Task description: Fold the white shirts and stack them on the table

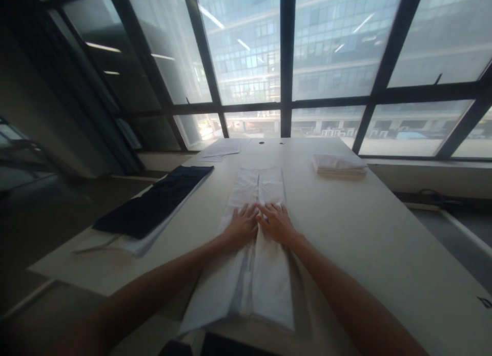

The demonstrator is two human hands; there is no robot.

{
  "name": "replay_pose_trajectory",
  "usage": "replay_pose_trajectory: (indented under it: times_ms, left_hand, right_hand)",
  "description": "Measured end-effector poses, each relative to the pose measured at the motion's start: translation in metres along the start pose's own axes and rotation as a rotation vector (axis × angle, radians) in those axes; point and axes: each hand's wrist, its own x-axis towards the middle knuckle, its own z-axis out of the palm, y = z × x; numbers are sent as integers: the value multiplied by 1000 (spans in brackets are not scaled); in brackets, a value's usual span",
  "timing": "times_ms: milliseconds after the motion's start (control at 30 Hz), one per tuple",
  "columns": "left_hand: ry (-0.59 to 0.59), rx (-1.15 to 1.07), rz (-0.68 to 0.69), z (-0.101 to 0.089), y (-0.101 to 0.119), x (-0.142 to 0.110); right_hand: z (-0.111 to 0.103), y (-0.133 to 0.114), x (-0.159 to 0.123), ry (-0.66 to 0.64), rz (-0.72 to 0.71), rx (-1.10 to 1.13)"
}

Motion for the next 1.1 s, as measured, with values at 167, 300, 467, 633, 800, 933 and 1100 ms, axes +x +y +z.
replay_pose_trajectory:
  times_ms: [167, 300, 467, 633, 800, 933, 1100]
  left_hand:
    - [11, -39, 88, -3, 1, 25]
    - [63, -66, 114, -2, -1, 30]
    - [57, -128, 104, -3, -5, 28]
    - [58, -136, 104, -4, -5, 30]
    - [61, -138, 112, -4, -4, 30]
    - [55, -133, 100, -4, -5, 31]
    - [59, -120, 97, -3, -4, 31]
  right_hand:
    - [-3, 10, 5, 13, 101, 20]
    - [-4, 19, 10, 119, 161, 157]
    - [-29, 39, 18, 344, 499, 522]
    - [-94, 93, 4, 321, 738, 607]
    - [-139, 139, -21, -59, 814, 115]
    - [-130, 140, -24, -97, 724, -93]
    - [-75, 105, -6, 36, 284, -150]
